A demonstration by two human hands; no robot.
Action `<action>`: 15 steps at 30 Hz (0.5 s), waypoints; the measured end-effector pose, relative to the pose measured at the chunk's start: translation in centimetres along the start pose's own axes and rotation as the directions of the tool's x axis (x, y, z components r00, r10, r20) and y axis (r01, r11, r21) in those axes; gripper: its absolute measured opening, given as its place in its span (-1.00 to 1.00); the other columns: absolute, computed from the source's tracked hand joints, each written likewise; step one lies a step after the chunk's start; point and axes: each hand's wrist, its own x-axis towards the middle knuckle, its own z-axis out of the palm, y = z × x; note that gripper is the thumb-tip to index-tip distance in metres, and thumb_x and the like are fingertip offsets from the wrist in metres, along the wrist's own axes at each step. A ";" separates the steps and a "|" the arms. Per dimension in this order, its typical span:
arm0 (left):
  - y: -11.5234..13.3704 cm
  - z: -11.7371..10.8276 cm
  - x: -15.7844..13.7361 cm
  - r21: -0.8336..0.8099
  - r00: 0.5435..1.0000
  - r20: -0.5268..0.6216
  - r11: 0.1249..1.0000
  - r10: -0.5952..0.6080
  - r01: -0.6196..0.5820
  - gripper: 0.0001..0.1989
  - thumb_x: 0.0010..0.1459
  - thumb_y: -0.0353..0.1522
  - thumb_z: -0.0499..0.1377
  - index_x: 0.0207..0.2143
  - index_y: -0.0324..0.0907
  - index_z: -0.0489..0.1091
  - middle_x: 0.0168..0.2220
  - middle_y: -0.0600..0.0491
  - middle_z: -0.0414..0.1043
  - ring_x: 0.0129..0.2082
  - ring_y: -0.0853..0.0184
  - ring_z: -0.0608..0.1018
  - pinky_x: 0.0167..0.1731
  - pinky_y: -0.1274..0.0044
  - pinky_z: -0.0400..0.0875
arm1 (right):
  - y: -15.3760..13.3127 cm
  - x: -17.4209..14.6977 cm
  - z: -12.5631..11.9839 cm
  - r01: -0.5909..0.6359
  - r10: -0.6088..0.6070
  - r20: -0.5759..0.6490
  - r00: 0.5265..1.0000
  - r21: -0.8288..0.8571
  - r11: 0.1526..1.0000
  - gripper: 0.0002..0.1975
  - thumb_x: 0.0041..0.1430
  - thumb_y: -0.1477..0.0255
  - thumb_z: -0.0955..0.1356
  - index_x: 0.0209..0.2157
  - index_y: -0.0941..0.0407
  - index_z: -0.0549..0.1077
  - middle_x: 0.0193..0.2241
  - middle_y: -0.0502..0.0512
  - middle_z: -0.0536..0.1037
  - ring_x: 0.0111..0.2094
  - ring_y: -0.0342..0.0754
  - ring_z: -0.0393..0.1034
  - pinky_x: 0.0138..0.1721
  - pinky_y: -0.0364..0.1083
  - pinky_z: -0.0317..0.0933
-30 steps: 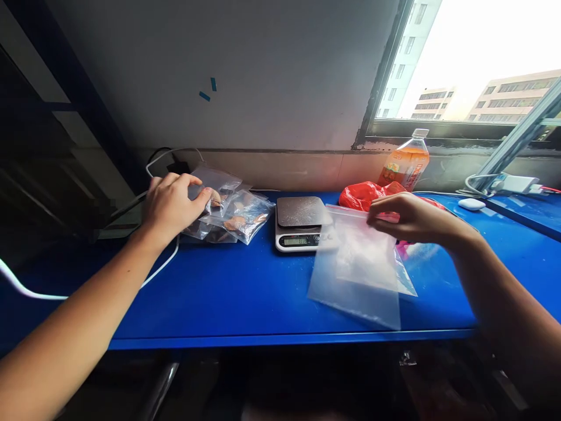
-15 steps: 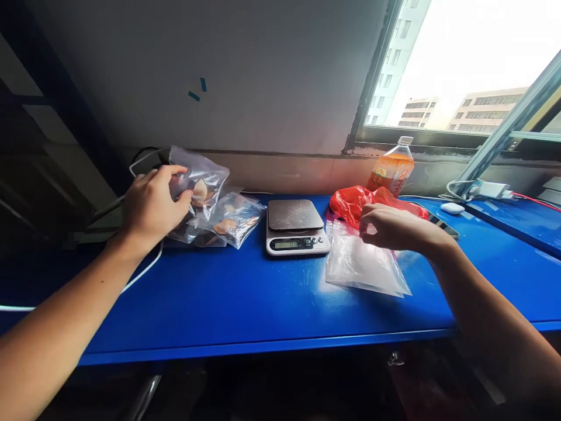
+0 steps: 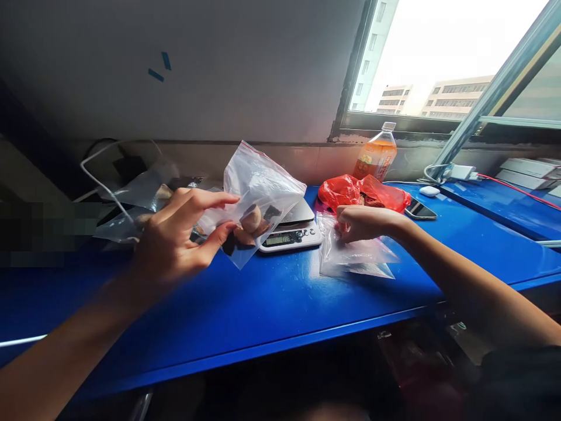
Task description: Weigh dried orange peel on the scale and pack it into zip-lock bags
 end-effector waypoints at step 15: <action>-0.5 0.0 0.0 -0.059 0.995 -0.077 0.996 0.069 -0.074 -0.69 0.22 -0.46 0.20 0.01 -0.04 0.38 -0.14 0.06 0.50 -0.19 0.25 0.51 -0.24 0.44 0.42 | -2.2 2.3 -2.0 -0.107 0.074 0.310 0.948 0.091 0.990 -0.66 -0.07 0.56 0.41 -0.78 0.14 0.25 -0.74 -0.09 0.16 -0.61 -0.22 0.03 -0.51 -0.10 -0.05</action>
